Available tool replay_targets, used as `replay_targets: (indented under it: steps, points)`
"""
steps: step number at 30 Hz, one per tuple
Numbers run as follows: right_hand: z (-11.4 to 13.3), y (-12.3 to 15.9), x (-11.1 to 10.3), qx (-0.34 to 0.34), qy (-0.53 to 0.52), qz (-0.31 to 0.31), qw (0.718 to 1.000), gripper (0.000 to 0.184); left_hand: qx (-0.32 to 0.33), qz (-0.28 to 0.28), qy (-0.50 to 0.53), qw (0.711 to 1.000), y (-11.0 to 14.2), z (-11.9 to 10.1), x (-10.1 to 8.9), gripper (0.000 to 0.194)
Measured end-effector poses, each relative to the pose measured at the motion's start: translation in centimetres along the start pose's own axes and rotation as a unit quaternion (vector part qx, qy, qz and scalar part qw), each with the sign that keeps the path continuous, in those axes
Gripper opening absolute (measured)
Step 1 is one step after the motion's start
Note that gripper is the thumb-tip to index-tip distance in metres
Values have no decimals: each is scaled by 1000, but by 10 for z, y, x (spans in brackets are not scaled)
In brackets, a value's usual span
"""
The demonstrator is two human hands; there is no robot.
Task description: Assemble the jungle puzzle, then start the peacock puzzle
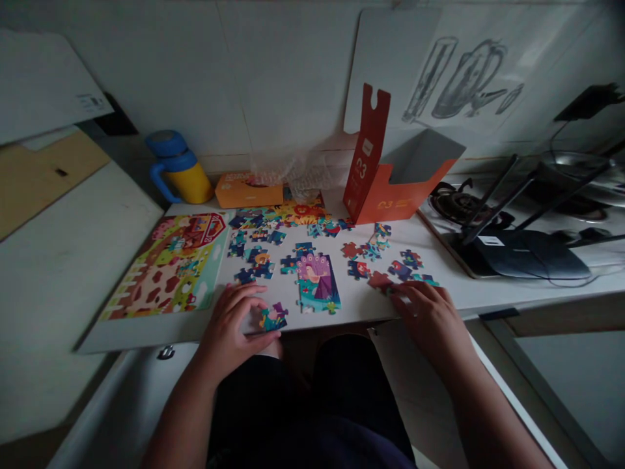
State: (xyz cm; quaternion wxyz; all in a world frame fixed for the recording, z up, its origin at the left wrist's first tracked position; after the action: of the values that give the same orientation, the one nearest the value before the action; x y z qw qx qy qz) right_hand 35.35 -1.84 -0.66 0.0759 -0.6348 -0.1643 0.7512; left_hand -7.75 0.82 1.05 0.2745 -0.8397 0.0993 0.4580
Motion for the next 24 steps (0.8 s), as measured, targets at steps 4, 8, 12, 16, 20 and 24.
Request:
replay_targets:
  steps: [4,8,12,16,20,24]
  points:
    - [2,-9,6,15,14,-26,999,31,-53,-30,40,997,9,8,-20,28]
    - [7,-22,13,14,-13,-62,998,30,-91,-88,-47,991,13,40,-47,31]
    - [11,-40,20,4,-43,-93,995,24,-113,-100,-125,981,11,86,-68,31]
    - [14,-53,25,15,-53,-107,993,25,-143,-91,-136,976,11,122,-75,34]
    - [16,-54,28,72,-30,-100,992,30,-180,-69,-143,971,16,139,-75,39]
    - [18,-53,29,90,-5,-99,991,34,-215,-49,-181,959,8,135,-73,47]
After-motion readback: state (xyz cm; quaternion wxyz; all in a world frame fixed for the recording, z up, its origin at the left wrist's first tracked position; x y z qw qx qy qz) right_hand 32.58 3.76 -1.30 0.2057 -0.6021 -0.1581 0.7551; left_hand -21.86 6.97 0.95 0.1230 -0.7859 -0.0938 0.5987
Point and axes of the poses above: each hand's wrist, its own y-axis away from the middle knuckle, its own x-axis out of the palm, z = x × y, the point moved 1 cm from there along -y, towards the middle knuckle, and after that the axes turned 1 degree about z, right-handed, at the moved point
